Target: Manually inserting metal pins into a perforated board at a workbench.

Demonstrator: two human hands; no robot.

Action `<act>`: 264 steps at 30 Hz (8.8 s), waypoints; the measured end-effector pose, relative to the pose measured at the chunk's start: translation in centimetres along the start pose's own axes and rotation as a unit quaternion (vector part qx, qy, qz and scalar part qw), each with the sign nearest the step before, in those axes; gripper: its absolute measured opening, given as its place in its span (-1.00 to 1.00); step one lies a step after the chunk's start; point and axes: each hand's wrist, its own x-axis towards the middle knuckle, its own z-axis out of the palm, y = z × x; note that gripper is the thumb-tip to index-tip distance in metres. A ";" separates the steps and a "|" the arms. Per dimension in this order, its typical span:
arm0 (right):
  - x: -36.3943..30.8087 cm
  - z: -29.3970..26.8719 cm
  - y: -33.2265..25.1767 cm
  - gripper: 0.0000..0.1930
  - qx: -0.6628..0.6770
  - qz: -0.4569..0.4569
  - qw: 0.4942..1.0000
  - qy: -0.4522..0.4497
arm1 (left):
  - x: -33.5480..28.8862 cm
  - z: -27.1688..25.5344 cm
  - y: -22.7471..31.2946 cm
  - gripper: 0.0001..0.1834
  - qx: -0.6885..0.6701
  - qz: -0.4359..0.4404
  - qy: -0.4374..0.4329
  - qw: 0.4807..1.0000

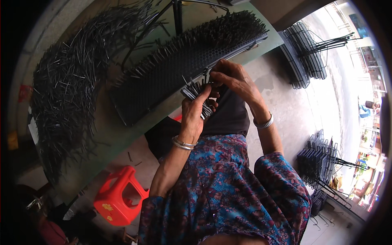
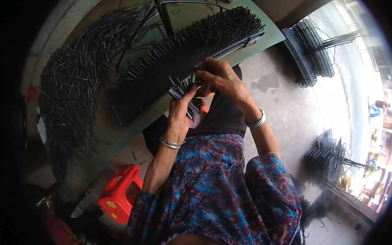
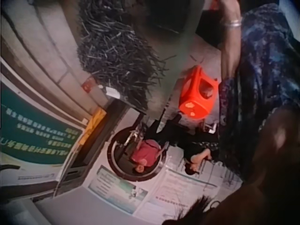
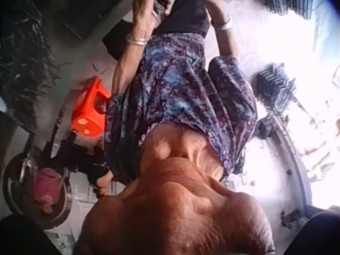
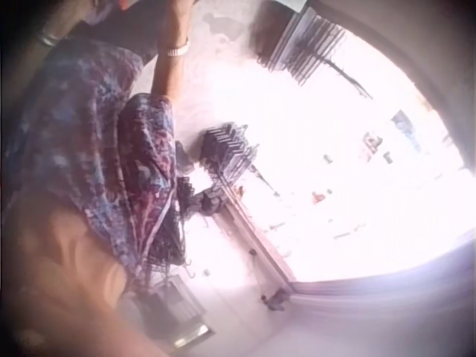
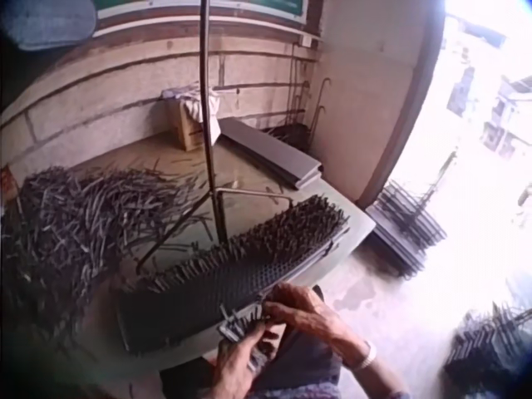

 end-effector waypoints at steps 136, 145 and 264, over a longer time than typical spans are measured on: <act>0.2 -2.3 1.3 -0.90 -0.123 -0.253 0.835 0.472 | 1.9 -4.5 -2.0 -0.78 -0.102 -0.007 0.095 0.990; 3.6 -2.9 3.7 -0.89 -0.234 -0.253 0.817 0.463 | 0.4 -2.7 -0.5 -0.69 -0.106 -0.047 0.026 0.993; 8.0 -0.6 -1.4 -0.88 -0.246 -0.288 0.876 0.300 | 0.2 -2.0 0.1 -0.71 -0.150 -0.007 0.084 0.985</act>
